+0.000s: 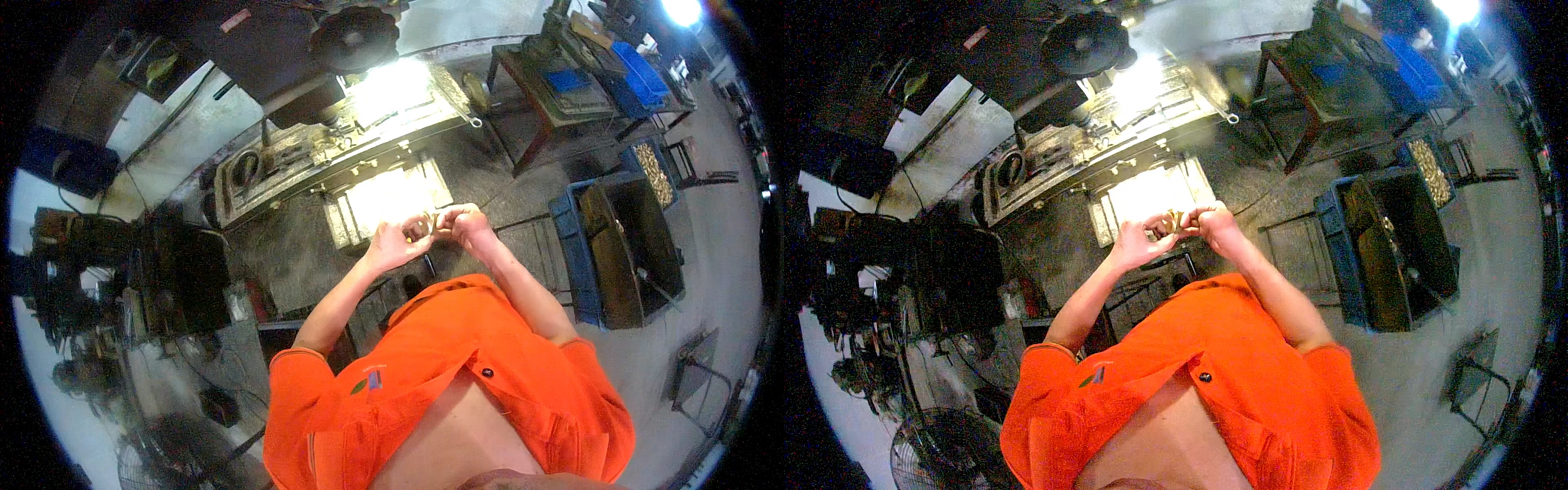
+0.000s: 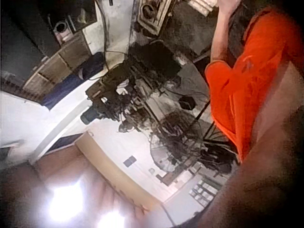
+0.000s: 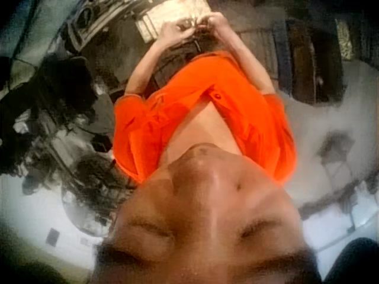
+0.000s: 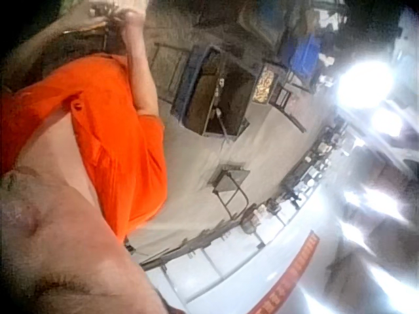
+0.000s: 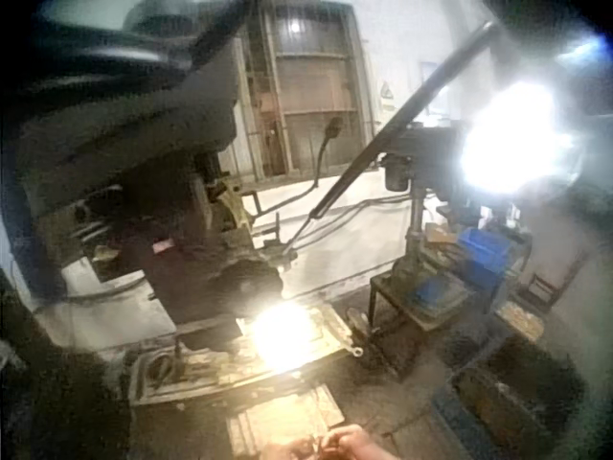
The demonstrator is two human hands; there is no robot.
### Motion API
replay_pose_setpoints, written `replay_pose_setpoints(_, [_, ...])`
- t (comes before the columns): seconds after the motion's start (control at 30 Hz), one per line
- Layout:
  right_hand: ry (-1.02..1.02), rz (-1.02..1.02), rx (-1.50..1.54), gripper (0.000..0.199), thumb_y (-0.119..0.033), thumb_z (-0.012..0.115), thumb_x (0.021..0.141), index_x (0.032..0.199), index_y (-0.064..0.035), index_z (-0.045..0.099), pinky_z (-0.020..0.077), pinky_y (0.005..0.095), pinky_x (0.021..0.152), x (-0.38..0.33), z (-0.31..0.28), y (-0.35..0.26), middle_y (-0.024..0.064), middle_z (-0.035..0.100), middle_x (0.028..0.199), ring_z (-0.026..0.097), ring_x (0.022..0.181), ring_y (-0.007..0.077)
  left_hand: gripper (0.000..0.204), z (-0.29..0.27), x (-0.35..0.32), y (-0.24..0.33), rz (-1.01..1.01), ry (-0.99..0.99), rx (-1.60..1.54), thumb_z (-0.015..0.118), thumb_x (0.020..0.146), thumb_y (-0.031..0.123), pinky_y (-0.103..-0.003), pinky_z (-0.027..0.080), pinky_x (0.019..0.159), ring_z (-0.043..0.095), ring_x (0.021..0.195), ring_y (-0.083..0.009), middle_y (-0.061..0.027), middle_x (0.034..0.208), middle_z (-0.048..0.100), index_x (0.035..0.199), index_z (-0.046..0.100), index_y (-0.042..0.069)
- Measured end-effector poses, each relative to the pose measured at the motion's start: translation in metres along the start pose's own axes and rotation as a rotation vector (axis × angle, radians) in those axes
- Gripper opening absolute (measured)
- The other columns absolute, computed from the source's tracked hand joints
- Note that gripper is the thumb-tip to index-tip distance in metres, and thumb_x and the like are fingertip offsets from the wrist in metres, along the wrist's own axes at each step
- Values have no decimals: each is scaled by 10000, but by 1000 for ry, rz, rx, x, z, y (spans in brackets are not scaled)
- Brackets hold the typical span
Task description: The person operates a milling machine in a workshop, repeatedly loading small brass parts into the machine, adjusting the lever, and removing finished parts. The person uses a yellow tool to assist with handling the parts and places them into a bin.
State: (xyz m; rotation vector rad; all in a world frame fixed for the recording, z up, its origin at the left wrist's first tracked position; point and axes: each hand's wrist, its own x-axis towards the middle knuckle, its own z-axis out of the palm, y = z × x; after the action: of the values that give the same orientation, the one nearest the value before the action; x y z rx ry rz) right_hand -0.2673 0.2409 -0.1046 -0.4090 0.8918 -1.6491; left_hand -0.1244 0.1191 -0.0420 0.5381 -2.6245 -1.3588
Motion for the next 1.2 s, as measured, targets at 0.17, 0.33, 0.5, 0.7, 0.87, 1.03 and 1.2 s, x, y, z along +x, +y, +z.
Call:
replay_pose_setpoints(0.17, [37,-47,7,269,35,374,575,731,89,586,521,356,700,-1,7,-2,157,603,751,609,707,248,253,3,-2,-9,-88,-13,-398,669,732,112,-220,440,549,536,583,-55,-22,651,617,954,620,0])
replay_pose_setpoints(0.33, [1,-58,-63,250,43,396,630,765,103,598,539,366,683,4,8,-9,172,617,759,620,673,257,260,2,2,-13,-109,11,-536,677,741,64,-198,405,525,524,577,-51,-23,678,615,971,601,-30])
replay_pose_setpoints(0.5, [-40,-71,119,265,37,397,631,774,100,610,534,358,707,6,8,-14,175,622,822,623,713,252,256,2,4,-11,-107,66,-654,658,746,70,-226,452,538,530,545,-64,-27,637,606,959,589,-53])
replay_pose_setpoints(0.7, [19,-50,-300,418,-10,434,617,992,63,603,505,330,791,-23,19,-34,138,636,953,623,867,219,265,8,13,7,184,148,354,675,719,227,-302,495,501,606,513,-170,-63,624,624,934,624,80])
replay_pose_setpoints(0.87, [126,-122,-442,318,67,441,651,885,40,655,483,241,699,-31,10,-19,65,651,839,595,770,125,276,37,24,0,255,120,404,626,720,272,-363,502,533,627,611,-262,-111,657,616,951,607,122])
replay_pose_setpoints(1.03, [240,-155,-474,316,22,416,655,856,50,658,490,271,665,-48,-9,-36,87,651,792,603,722,152,382,32,31,-17,141,-13,78,593,775,281,-326,509,596,634,654,-216,-93,796,643,1116,551,114])
replay_pose_setpoints(1.2, [584,-404,-412,288,-4,444,718,941,70,610,515,333,654,-105,-92,-94,145,630,838,619,714,207,225,-57,45,-88,-80,199,94,593,773,176,-269,489,627,598,721,-118,-56,847,652,952,638,47])
